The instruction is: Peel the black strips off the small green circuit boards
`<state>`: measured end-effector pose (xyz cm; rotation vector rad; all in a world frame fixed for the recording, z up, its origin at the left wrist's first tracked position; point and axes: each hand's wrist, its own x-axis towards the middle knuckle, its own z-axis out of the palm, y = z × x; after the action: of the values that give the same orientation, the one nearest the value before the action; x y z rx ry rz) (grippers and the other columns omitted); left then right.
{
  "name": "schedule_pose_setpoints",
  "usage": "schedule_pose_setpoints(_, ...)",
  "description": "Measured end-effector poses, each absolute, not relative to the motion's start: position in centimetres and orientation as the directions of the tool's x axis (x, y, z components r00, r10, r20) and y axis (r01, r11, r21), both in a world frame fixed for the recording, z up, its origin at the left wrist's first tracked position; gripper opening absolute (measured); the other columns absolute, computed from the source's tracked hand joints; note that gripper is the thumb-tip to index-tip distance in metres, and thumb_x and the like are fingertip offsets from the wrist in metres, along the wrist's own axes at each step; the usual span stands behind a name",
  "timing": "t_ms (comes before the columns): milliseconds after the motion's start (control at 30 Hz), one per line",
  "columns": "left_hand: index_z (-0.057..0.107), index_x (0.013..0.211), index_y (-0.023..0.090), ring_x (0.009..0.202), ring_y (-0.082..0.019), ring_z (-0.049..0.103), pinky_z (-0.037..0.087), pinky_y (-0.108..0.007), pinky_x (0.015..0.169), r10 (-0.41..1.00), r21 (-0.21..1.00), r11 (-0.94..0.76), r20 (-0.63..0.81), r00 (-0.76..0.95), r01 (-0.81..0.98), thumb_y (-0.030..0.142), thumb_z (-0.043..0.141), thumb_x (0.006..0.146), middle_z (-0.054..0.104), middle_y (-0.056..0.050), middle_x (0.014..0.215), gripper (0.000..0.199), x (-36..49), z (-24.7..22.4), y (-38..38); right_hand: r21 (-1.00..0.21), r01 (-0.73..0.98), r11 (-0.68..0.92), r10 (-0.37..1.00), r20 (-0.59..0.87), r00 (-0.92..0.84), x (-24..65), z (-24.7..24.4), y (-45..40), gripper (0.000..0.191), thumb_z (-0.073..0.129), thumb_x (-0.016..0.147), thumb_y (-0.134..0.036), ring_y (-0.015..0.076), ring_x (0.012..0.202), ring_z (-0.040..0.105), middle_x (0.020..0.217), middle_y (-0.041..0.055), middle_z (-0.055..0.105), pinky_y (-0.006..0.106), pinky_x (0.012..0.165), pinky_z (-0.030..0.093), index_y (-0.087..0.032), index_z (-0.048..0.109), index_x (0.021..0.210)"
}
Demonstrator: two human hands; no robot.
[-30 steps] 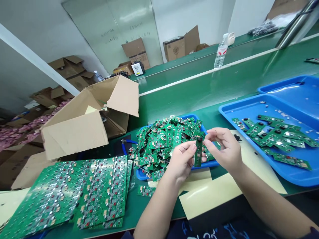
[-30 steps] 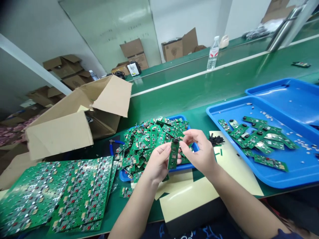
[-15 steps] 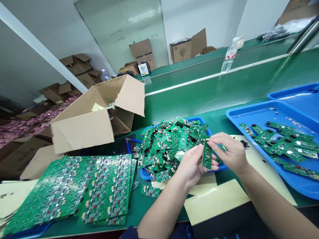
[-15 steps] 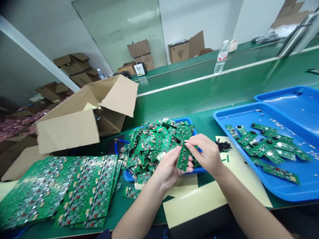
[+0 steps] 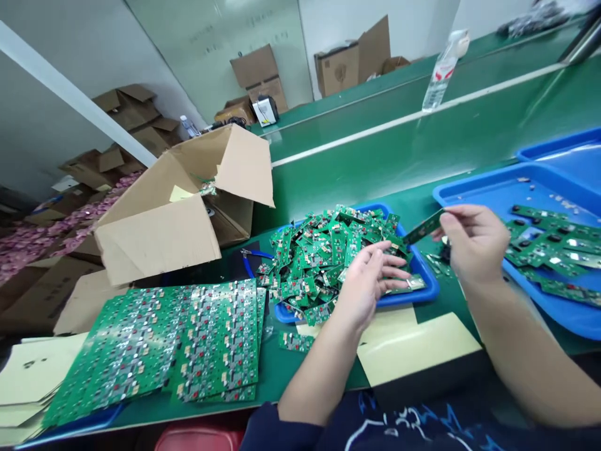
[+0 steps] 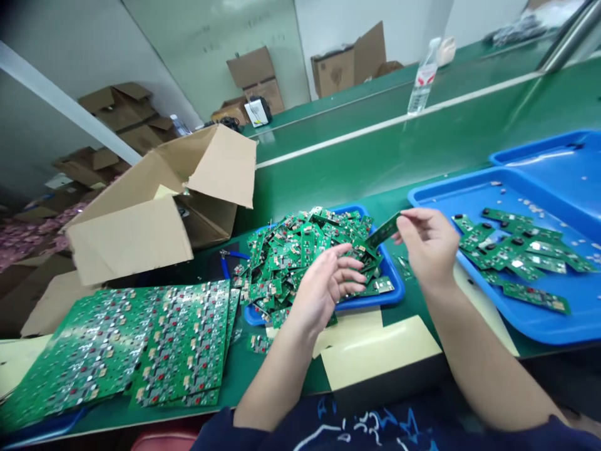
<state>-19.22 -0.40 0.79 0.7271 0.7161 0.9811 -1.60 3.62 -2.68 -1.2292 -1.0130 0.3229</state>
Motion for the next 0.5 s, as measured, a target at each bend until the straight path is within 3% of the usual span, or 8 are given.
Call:
schedule_pose_setpoints(100,0.054,0.109,0.017,0.079,-0.012,0.059,0.05,-0.025,0.07,0.958,0.974,0.097,-0.037,0.283,-0.203,0.031,0.055,0.086,0.058,-0.006,0.098,0.027,-20.7,2.6,-1.1,-0.914,0.338,0.222,0.627,0.4,0.668,1.6,-2.4,4.5,0.009,0.066,0.074,-0.017,0.0101,0.044,0.053,0.058,-0.0009,0.056,0.026,0.048,0.044,-0.012,0.06,0.078)
schedule_pose_setpoints(167,0.058,0.099,0.017,0.084,-0.014,0.058,0.049,-0.027,0.075,0.932,0.991,-0.112,0.078,0.353,0.077,0.029,0.054,0.087,0.059,-0.006,0.097,0.018,-22.0,3.5,-2.1,-0.921,0.389,-0.001,0.59,0.314,0.744,4.3,-2.4,4.8,0.009,0.065,0.07,-0.008,0.0103,0.042,0.051,0.056,0.0006,0.057,0.029,0.049,0.043,-0.009,0.065,0.08)
schedule_pose_setpoints(233,0.061,0.087,0.016,0.085,-0.016,0.058,0.049,-0.03,0.079,0.839,0.907,-0.303,0.108,0.533,0.293,0.029,0.053,0.088,0.062,-0.006,0.089,0.015,-23.2,3.4,-3.8,-0.877,0.396,-0.273,0.505,0.22,0.834,6.9,-2.8,4.8,0.017,0.064,0.068,-0.004,0.0109,0.038,0.049,0.053,0.0036,0.059,0.031,0.047,0.04,-0.005,0.069,0.084)
schedule_pose_setpoints(333,0.063,0.093,0.016,0.093,-0.019,0.062,0.05,-0.031,0.084,0.664,0.763,-0.491,0.015,0.747,0.421,0.03,0.056,0.087,0.067,-0.007,0.095,0.017,-24.6,1.0,-6.9,-0.799,0.372,-0.472,0.43,0.16,0.889,9.8,-3.9,4.5,0.026,0.066,0.068,-0.009,0.0168,0.042,0.055,0.056,0.012,0.065,0.032,0.046,0.038,0.0,0.071,0.093)
schedule_pose_setpoints(433,0.059,0.11,0.017,0.114,-0.023,0.056,0.045,-0.038,0.1,0.595,0.613,-0.624,-0.031,0.803,0.485,0.03,0.058,0.085,0.064,-0.009,0.117,0.028,-25.5,-2.7,-9.7,-0.677,0.441,-0.59,0.421,0.208,0.883,11.0,-4.4,3.9,0.049,0.077,0.063,-0.025,0.0326,0.076,0.067,0.081,0.0234,0.07,0.04,0.057,0.044,0.002,0.068,0.103)
schedule_pose_setpoints(500,0.053,0.12,0.015,0.126,-0.024,0.047,0.038,-0.042,0.107,0.577,0.541,-0.683,-0.012,0.817,0.49,0.033,0.06,0.084,0.058,-0.01,0.129,0.041,-25.9,-4.6,-10.9,-0.607,0.493,-0.623,0.445,0.243,0.862,10.5,-3.8,3.5,0.071,0.082,0.055,-0.038,0.0412,0.097,0.061,0.107,0.0332,0.061,0.046,0.068,0.045,0.005,0.064,0.109)
